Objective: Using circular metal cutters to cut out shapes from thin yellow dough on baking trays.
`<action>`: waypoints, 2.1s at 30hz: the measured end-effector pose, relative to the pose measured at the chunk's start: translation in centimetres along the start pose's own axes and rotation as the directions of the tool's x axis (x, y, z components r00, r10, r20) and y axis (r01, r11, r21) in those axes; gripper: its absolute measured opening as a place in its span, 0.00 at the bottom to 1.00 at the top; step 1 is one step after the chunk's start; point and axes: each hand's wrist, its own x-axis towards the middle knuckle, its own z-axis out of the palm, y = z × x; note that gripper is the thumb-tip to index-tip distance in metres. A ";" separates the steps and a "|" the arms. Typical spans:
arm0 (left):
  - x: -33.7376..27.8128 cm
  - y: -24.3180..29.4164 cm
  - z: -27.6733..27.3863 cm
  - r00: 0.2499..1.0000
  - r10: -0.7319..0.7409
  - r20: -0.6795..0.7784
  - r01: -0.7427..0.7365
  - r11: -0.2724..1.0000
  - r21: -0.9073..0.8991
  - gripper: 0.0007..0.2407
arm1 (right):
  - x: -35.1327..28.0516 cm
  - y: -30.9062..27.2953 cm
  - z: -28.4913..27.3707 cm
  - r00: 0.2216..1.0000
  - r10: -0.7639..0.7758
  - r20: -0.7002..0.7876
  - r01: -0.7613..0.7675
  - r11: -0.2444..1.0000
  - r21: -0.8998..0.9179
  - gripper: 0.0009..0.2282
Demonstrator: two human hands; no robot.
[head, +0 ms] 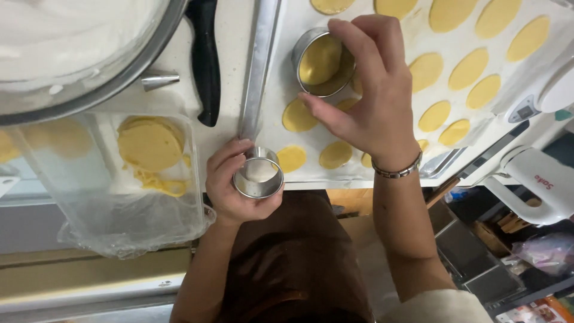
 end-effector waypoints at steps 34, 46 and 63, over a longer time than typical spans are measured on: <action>-0.1 -0.1 0.2 1.000 -0.027 0.006 0.027 0.999 0.019 0.32 | -0.1 0.0 -1.2 0.993 0.086 0.080 -0.089 0.996 0.033 0.30; 0.0 -0.1 0.1 1.000 0.006 0.011 -0.006 0.999 0.036 0.32 | 4.2 2.4 -2.3 0.996 -0.034 -0.083 0.036 0.999 0.013 0.27; 0.3 0.2 0.3 1.000 -0.025 -0.012 0.025 1.000 -0.017 0.31 | 6.0 2.3 -2.2 0.999 0.005 -0.042 -0.006 1.000 -0.020 0.29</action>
